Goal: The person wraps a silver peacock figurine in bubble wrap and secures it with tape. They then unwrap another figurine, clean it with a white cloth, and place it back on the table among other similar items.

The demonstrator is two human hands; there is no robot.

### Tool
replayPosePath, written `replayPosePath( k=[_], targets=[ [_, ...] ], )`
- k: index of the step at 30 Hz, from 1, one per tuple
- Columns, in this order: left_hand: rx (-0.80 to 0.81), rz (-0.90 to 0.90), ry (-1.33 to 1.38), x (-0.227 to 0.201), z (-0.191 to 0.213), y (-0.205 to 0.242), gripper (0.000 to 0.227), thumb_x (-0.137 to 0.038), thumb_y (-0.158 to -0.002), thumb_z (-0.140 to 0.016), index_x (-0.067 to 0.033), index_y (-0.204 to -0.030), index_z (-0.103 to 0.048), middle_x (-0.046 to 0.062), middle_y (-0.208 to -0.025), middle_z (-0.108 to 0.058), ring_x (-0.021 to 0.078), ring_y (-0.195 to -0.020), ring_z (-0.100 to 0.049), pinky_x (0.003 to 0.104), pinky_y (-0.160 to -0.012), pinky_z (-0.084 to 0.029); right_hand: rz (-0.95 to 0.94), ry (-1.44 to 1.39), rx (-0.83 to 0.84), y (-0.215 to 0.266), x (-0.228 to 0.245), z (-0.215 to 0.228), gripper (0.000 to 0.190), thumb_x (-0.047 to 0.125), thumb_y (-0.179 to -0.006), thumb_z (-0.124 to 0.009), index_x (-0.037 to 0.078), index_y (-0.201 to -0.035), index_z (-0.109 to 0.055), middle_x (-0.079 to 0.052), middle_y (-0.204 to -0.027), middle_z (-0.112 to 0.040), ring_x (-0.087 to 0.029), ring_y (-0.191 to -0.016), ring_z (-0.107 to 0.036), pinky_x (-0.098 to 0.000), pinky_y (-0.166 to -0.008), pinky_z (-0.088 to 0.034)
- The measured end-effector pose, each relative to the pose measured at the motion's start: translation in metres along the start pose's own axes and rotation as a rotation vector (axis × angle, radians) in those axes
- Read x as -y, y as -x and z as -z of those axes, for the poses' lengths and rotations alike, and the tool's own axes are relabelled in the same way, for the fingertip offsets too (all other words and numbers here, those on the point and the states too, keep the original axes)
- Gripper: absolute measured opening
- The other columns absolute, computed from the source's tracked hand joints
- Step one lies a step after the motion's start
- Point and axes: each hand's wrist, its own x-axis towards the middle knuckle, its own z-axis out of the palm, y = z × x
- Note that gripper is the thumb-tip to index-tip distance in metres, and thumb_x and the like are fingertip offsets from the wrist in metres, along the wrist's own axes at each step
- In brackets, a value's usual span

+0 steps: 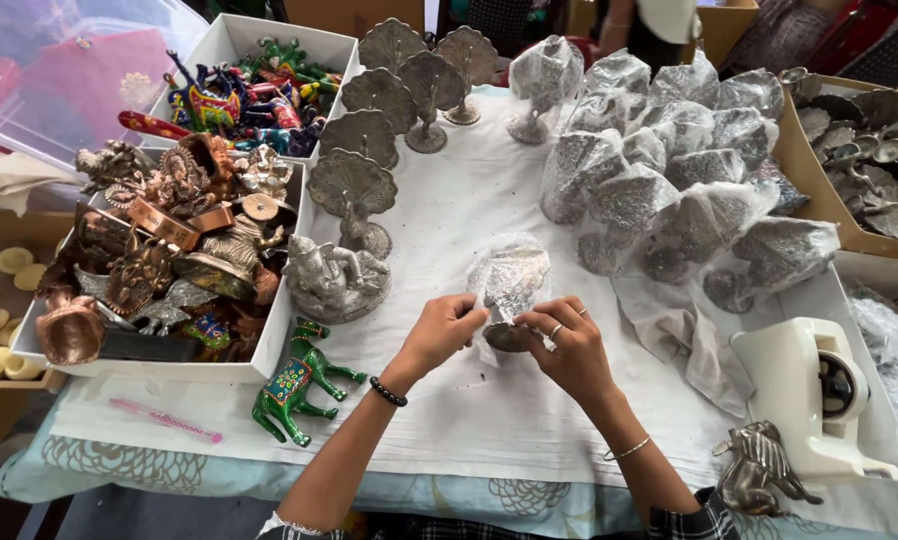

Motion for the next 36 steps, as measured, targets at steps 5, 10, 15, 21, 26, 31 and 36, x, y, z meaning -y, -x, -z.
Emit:
replayPosePath(
  k=[5, 10, 15, 21, 26, 31, 36],
  targets=[
    [-0.029, -0.134, 0.042, 0.008, -0.001, -0.002, 0.033, -0.027, -0.096, -0.064, -0.0010, -0.078, -0.057, 0.000, -0.064, -0.053, 0.0066, -0.061, -0.048, 0.028, -0.054, -0.043, -0.046, -0.067, 0.006, -0.003, 0.009, 0.000, 0.019, 0.007, -0.080, -0.081, 0.010, -0.097, -0.075, -0.004, -0.096, -0.069, -0.024, -0.094, -0.064, -0.0373, -0.081, -0.055],
    [0.028, -0.214, -0.038, -0.009, -0.004, 0.007, 0.024, -0.025, -0.092, -0.066, -0.0033, -0.082, -0.062, -0.002, -0.063, -0.055, 0.0049, -0.061, -0.047, 0.028, -0.053, -0.041, -0.067, -0.093, 0.026, -0.001, 0.008, -0.004, 0.021, 0.006, -0.080, -0.080, 0.009, -0.101, -0.075, -0.005, -0.097, -0.069, -0.025, -0.096, -0.064, -0.0380, -0.081, -0.055],
    [-0.023, -0.435, -0.263, -0.040, -0.012, 0.021, 0.055, -0.034, -0.068, -0.092, -0.0005, -0.082, -0.052, 0.009, -0.069, -0.054, 0.0188, -0.060, -0.052, 0.034, -0.055, -0.045, -0.004, -0.047, 0.042, 0.002, 0.004, -0.010, 0.030, 0.007, -0.076, -0.080, 0.007, -0.105, -0.075, -0.008, -0.099, -0.068, -0.030, -0.097, -0.064, -0.0417, -0.088, -0.053],
    [-0.058, -0.440, -0.303, -0.030, -0.017, 0.017, 0.049, -0.022, -0.069, -0.089, -0.0006, -0.089, -0.050, 0.012, -0.075, -0.054, 0.0231, -0.063, -0.052, 0.038, -0.058, -0.046, -0.072, -0.096, 0.023, 0.006, -0.001, -0.012, 0.027, 0.010, -0.078, -0.083, 0.008, -0.104, -0.074, -0.007, -0.098, -0.069, -0.028, -0.094, -0.066, -0.0400, -0.086, -0.054],
    [0.020, -0.311, -0.208, -0.023, -0.016, 0.016, 0.023, -0.005, -0.079, -0.074, -0.0010, -0.089, -0.054, 0.010, -0.071, -0.056, 0.0211, -0.062, -0.054, 0.034, -0.058, -0.048, -0.129, -0.116, 0.057, 0.000, 0.004, -0.003, 0.030, 0.010, -0.075, -0.082, 0.009, -0.104, -0.075, -0.007, -0.100, -0.069, -0.029, -0.094, -0.064, -0.0393, -0.085, -0.054],
    [0.031, -0.324, -0.179, -0.019, -0.027, 0.014, 0.016, -0.001, -0.076, -0.071, -0.0016, -0.086, -0.058, 0.007, -0.068, -0.059, 0.0154, -0.058, -0.055, 0.032, -0.054, -0.047, -0.144, -0.064, 0.139, -0.001, 0.002, 0.005, 0.032, 0.007, -0.074, -0.079, 0.010, -0.106, -0.077, -0.008, -0.100, -0.065, -0.029, -0.094, -0.061, -0.0391, -0.085, -0.053],
    [-0.149, -0.589, -0.069, -0.005, -0.038, 0.017, 0.016, 0.002, -0.077, -0.071, -0.0022, -0.086, -0.059, 0.003, -0.072, -0.059, 0.0076, -0.063, -0.059, 0.025, -0.059, -0.051, -0.205, -0.181, 0.156, -0.004, 0.005, 0.005, 0.031, 0.008, -0.074, -0.082, 0.007, -0.105, -0.076, -0.009, -0.103, -0.068, -0.028, -0.096, -0.065, -0.0373, -0.082, -0.056]
  ],
)
